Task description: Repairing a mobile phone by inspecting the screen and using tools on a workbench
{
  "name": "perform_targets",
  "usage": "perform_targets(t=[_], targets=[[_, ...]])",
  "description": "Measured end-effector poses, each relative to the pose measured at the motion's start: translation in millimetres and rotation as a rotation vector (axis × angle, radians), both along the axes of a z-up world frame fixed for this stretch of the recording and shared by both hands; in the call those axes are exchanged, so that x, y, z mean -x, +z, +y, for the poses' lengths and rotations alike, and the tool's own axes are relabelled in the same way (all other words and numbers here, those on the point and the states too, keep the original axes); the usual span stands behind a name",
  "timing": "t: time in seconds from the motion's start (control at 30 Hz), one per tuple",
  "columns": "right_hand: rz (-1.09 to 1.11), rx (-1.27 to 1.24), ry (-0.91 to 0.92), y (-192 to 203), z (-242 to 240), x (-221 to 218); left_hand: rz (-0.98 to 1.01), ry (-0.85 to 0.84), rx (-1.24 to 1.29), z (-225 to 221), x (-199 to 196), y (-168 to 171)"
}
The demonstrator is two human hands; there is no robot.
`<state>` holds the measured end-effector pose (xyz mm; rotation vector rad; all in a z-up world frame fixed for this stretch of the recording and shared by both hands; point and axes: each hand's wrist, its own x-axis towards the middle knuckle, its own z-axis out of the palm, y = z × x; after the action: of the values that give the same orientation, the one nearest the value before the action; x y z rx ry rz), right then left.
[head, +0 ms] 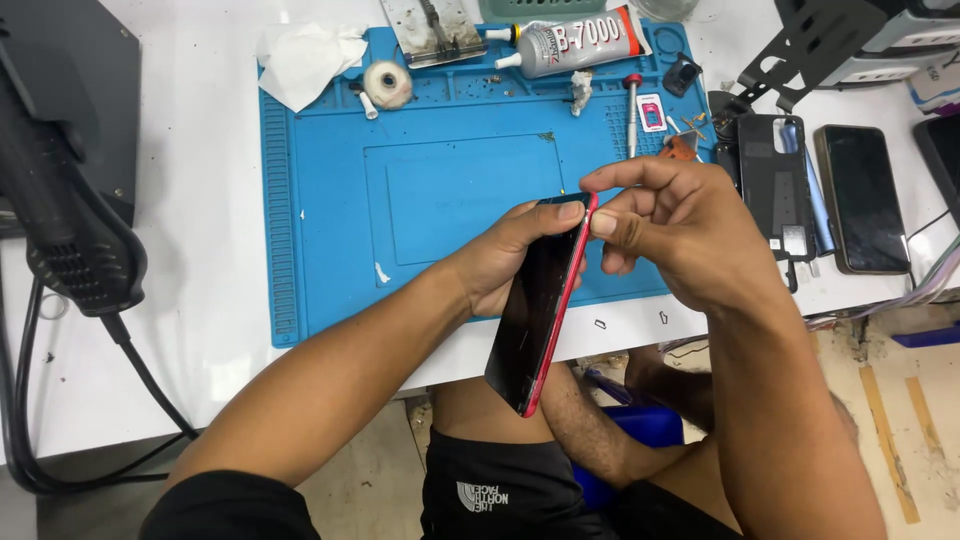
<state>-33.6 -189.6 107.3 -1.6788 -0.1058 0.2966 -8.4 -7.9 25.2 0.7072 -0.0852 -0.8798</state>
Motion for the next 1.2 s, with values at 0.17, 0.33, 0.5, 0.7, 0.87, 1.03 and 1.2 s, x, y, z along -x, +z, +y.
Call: perform_targets(t=[0.17, 0.33, 0.5, 0.7, 0.87, 1.03, 1.2], targets=[[0.033, 0.027, 0.021, -11, -1, -8, 0.006, -0.020, 0.009, 2, 0, 0], [-0.144, -0.068, -0.059, -60, -8, -15, 0.037, 0.065, 0.185, -2, 2, 2], [-0.131, -0.148, -0.189, -70, -11, 8, -0.022, 0.392, 0.139, -4, -4, -5], [-0.155, -0.044, -0.228, -54, -12, 54, 0.007, 0.526, 0.229, -10, -19, -36], [-0.167, -0.092, -0.317, -74, -21, 62, -0.003, 0.427, 0.289, -5, 10, 24], [-0.186, -0.142, -0.363, -90, -21, 68, -0.054, 0.443, 0.235, -6, 18, 40], [-0.190, -0.110, -0.384, -90, -12, 74, -0.033, 0.530, -0.011, -10, 10, 27]])
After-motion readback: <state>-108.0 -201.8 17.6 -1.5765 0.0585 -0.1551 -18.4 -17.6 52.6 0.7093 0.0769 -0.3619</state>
